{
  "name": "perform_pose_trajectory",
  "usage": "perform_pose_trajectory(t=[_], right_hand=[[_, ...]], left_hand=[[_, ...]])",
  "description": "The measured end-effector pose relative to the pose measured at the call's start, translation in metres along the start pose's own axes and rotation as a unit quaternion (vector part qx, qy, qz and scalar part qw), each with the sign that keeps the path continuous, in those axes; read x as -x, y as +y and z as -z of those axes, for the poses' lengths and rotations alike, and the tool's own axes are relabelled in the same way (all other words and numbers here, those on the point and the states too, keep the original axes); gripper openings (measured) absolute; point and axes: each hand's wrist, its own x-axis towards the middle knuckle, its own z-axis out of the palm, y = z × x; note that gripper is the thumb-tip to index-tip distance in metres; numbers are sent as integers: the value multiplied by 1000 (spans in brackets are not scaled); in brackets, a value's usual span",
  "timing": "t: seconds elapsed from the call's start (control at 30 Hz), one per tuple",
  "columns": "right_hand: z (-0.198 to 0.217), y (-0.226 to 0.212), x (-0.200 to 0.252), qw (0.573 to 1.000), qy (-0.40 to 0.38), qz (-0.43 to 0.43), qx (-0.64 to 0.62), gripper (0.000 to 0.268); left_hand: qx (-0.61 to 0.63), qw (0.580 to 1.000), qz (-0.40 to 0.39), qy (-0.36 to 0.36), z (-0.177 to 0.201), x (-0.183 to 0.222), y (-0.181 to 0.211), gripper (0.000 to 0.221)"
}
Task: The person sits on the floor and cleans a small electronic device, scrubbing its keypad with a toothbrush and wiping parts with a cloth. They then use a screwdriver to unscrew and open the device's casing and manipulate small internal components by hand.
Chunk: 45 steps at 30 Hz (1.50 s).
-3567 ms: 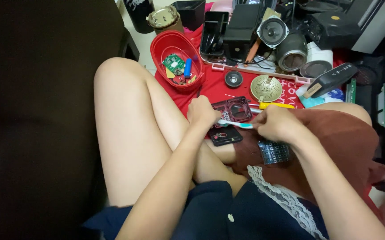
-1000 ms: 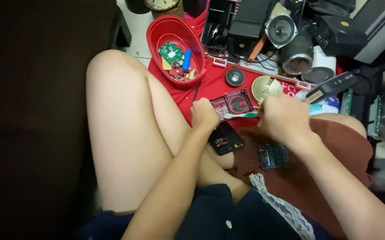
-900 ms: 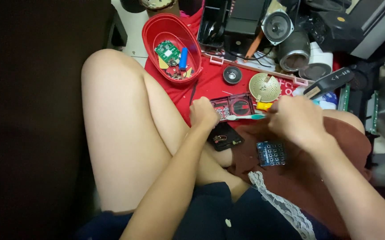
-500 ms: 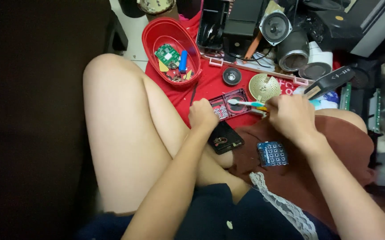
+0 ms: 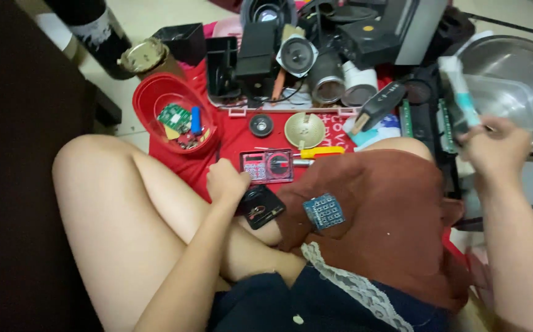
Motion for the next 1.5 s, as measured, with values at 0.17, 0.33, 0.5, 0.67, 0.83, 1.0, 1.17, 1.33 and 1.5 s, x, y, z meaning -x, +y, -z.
perform_pose_trajectory(t=[0.17, 0.33, 0.5, 0.67, 0.83, 1.0, 1.17, 1.33, 1.5], right_hand=[[23, 70, -65, 998, 42, -38, 21, 41], [22, 66, -64, 959, 110, 53, 254, 44], [-3, -60, 80, 945, -2, 183, 269, 39], [-22, -64, 131, 952, -85, 62, 289, 49], [-24, -53, 127, 964, -96, 68, 238, 51], [-26, -50, 125, 961, -145, -8, 237, 52], [-28, -45, 123, 959, -141, -13, 247, 52], [-27, -44, 123, 954, -146, -5, 262, 54], [-27, -38, 123, 956, -134, 11, 262, 52]], left_hand=[[-5, 1000, -3, 18, 5, 6, 2, 31], [47, 994, -33, 93, 4, 1, 2, 17], [179, 886, -334, 265, 5, 22, 52, 30], [186, 877, -428, 114, -45, 91, 141, 31], [29, 891, -440, -111, -86, 131, 169, 49], [-70, 873, -476, -82, -98, 119, 158, 56], [-89, 873, -472, -88, -101, 118, 163, 56], [-92, 872, -472, -91, -104, 118, 163, 56], [-106, 869, -475, -86, -100, 118, 165, 54]])
